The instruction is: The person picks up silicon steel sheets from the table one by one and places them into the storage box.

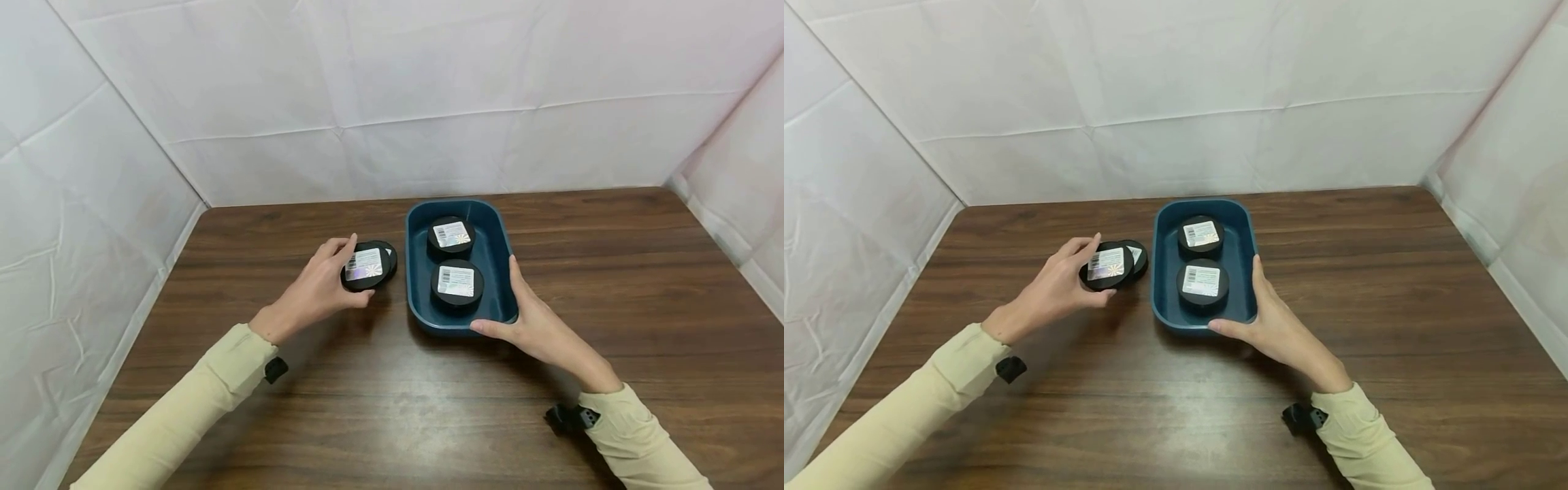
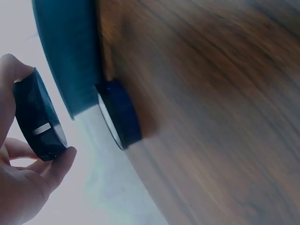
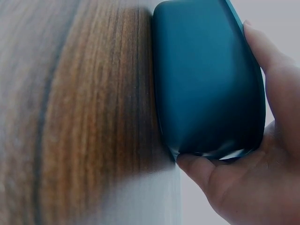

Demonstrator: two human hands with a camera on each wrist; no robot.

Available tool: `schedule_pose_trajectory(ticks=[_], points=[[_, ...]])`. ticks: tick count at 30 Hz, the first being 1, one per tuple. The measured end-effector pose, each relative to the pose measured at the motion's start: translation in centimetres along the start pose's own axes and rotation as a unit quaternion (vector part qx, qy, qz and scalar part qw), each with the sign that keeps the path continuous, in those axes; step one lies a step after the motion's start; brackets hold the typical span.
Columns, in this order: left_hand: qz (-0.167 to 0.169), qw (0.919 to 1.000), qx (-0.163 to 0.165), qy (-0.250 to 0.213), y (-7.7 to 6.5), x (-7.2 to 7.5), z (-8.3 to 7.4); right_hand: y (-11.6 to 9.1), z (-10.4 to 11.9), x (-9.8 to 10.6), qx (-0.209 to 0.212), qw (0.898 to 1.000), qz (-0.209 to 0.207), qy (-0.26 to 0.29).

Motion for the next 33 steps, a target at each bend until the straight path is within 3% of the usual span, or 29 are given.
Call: schedule_pose_trajectory(ticks=[10,20,28,33], points=[[-0.012,0.9998,-0.014,-0.011,1.0,0.1,-1.9,0.0,0.0,0.0,0.002,1.0,0.001,0.002],[-0.008,0.9997,-0.018,-0.012,2.0,-0.8,-3.0,0.0,0.0,0.0,0.001,1.0,0.001,0.003],[-0.027,0.9977,-0.061,-0.008,2.6,-1.0,-4.9,0.0,0.0,0.1,0.0,1.0,-0.001,0.002],[-0.027,0.9975,-0.063,-0.015,2.9,-1.2,-5.5,0.0,0.1,0.0,0.0,1.0,-0.002,0.001]])
Point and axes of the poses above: each hand's wrist, its own y-axis towards the middle knuckle, its own x-axis out of the back of the hand, z = x × y, the point moved 10 cm from there along y, towards the middle knuckle, and after that the axes turned 5 degrees about z, right-handed, at the moved point
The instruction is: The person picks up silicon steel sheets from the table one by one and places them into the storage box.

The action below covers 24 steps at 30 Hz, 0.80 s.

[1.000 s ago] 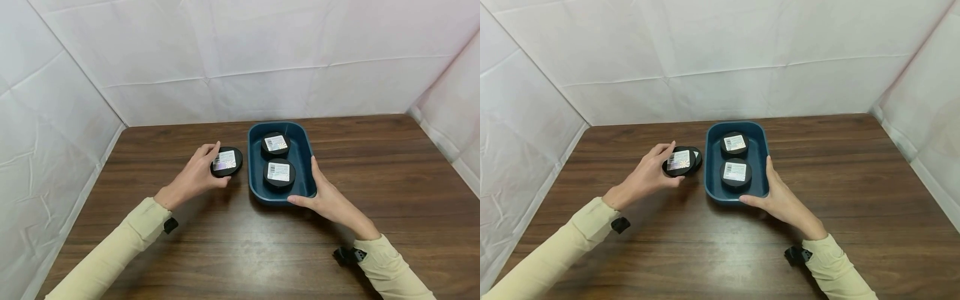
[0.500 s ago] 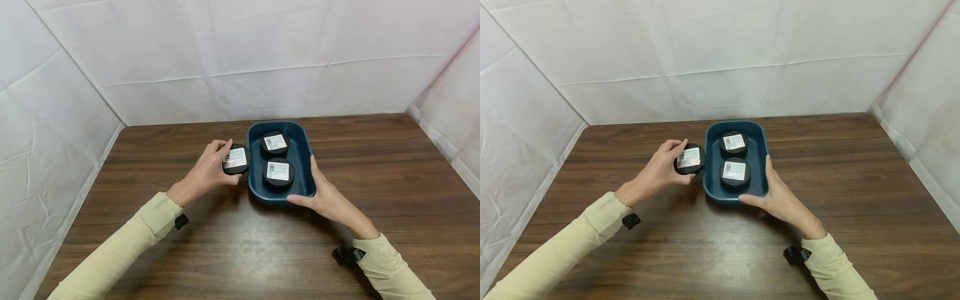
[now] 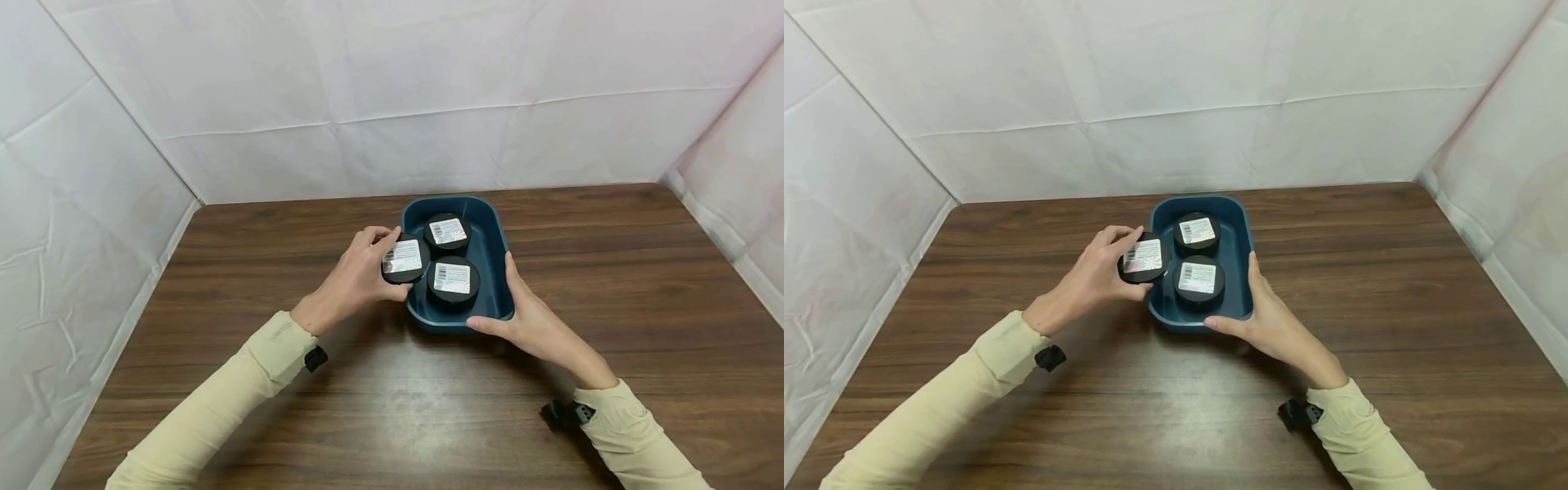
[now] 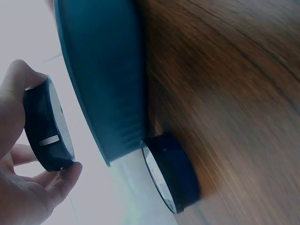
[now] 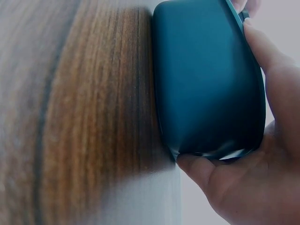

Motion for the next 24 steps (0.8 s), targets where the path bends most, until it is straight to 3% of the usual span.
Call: schedule_pose_trajectory(ticks=[14,24], points=[[0.026,0.9994,0.019,0.011,1.7,-0.1,-0.3,0.1,0.3,-0.1,0.0,1.0,0.004,0.0],[0.059,0.9975,0.037,0.012,3.1,-1.2,-0.1,0.1,0.3,-0.1,0.004,1.0,0.005,-0.001]])
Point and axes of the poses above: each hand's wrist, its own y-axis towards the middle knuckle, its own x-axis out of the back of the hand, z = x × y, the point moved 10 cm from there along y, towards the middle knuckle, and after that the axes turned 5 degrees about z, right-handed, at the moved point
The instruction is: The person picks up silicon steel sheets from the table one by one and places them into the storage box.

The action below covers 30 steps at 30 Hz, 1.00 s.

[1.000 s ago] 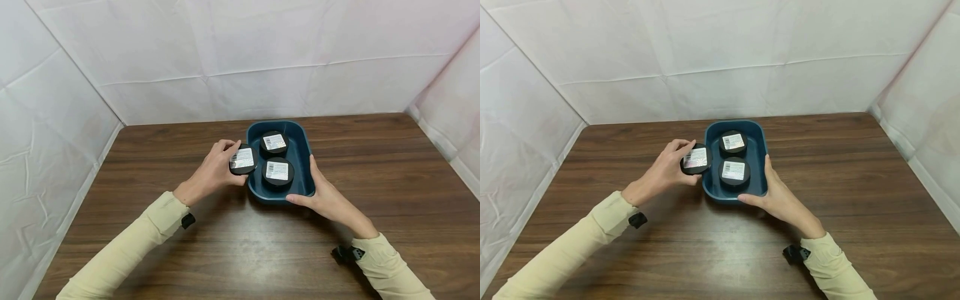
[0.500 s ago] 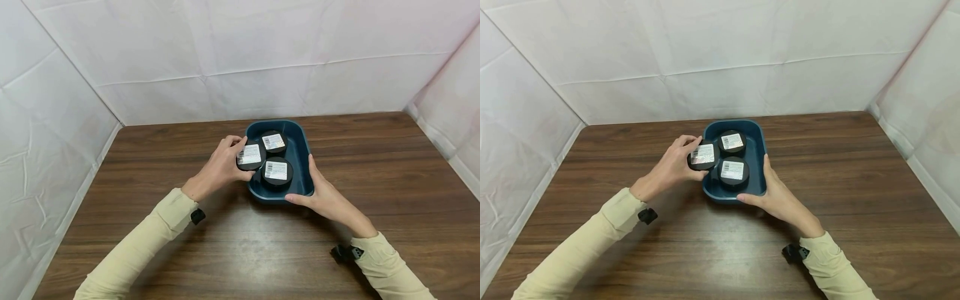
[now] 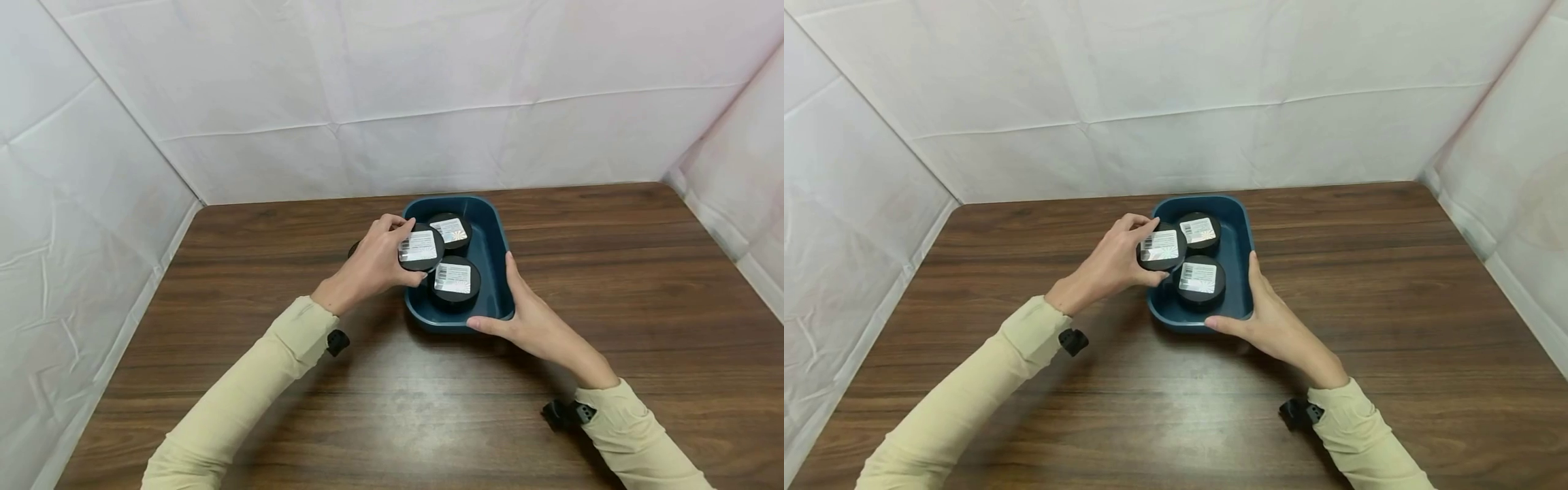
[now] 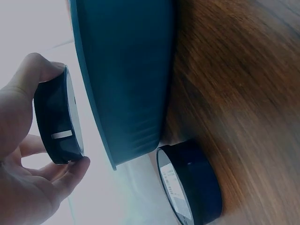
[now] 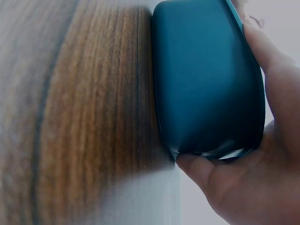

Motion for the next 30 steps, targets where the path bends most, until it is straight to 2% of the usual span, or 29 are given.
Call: schedule_pose_trajectory(ticks=[11,20,30], points=[[0.006,0.9998,0.016,0.0,1.5,-0.3,0.0,0.0,0.0,0.0,-0.001,1.0,0.005,0.0],[0.027,0.9989,0.038,0.001,2.8,-0.7,0.0,-0.2,0.3,0.2,0.001,1.0,0.007,0.002],[0.045,0.9985,0.031,0.005,4.3,-1.0,-0.7,-0.2,0.1,0.1,-0.002,1.0,0.008,0.0]])
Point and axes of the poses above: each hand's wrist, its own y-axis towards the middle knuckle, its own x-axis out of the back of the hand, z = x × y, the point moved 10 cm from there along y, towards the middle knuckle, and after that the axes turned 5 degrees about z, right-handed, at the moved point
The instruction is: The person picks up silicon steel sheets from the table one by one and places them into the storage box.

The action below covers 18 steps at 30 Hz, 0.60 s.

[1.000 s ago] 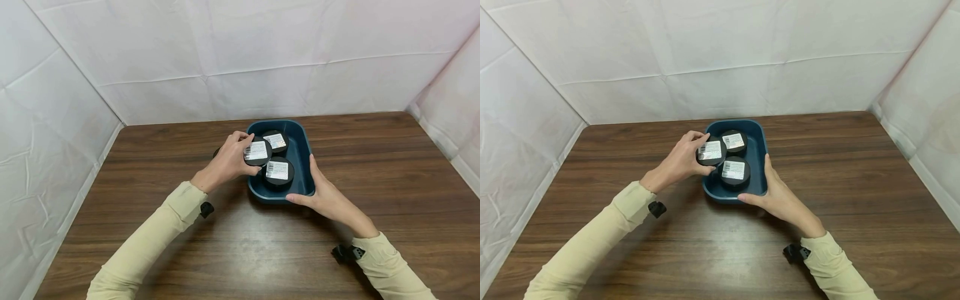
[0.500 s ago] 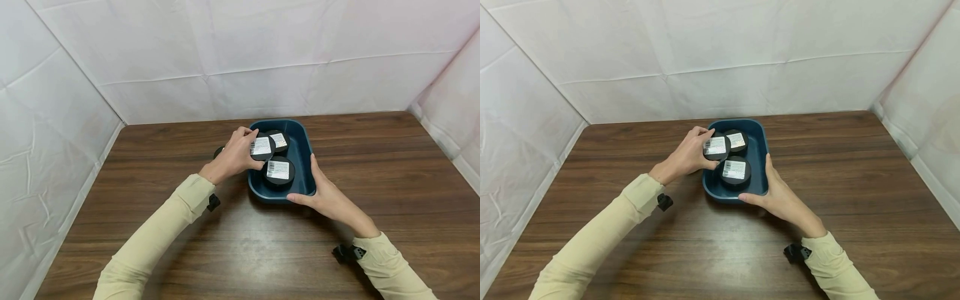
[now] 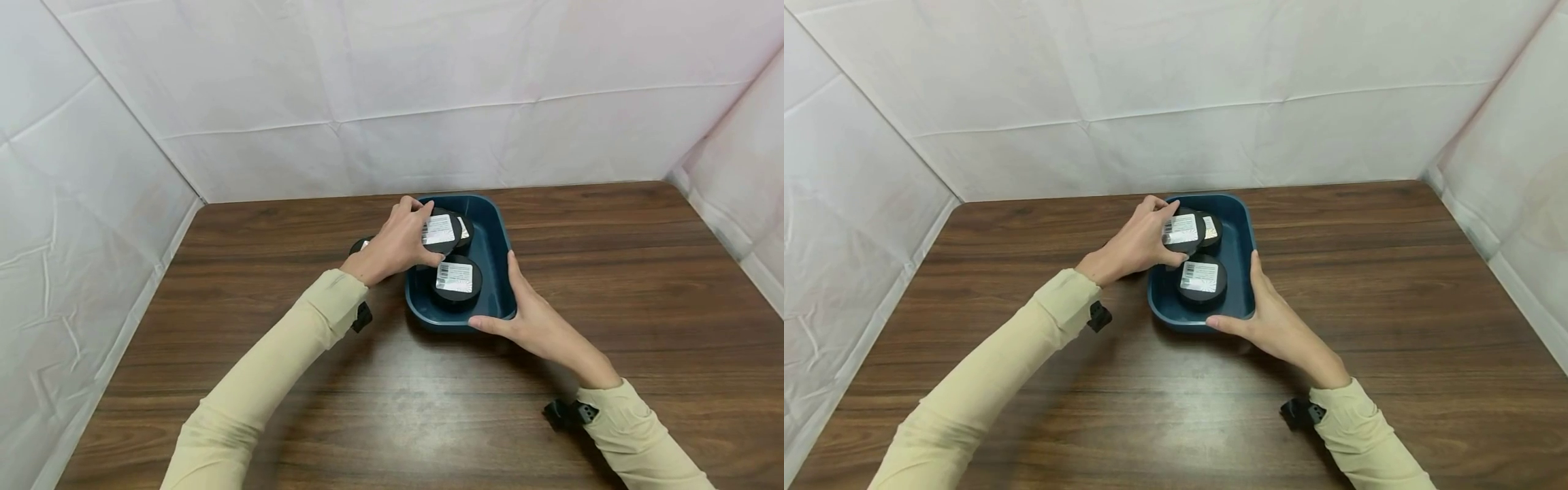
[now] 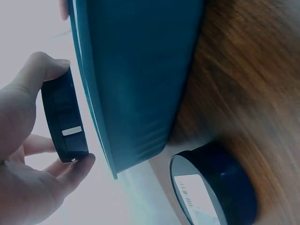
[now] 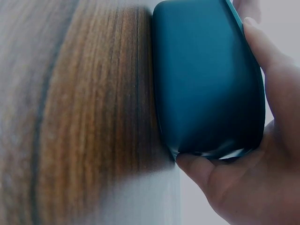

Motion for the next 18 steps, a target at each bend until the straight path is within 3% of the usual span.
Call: schedule_pose_trajectory(ticks=[11,18], points=[[0.033,0.9989,0.022,0.024,1.6,-0.3,0.0,-0.1,0.2,0.1,0.002,1.0,-0.001,0.002],[0.053,0.997,0.019,0.052,2.7,-0.3,0.0,0.0,0.2,0.0,0.003,1.0,0.0,0.005]])
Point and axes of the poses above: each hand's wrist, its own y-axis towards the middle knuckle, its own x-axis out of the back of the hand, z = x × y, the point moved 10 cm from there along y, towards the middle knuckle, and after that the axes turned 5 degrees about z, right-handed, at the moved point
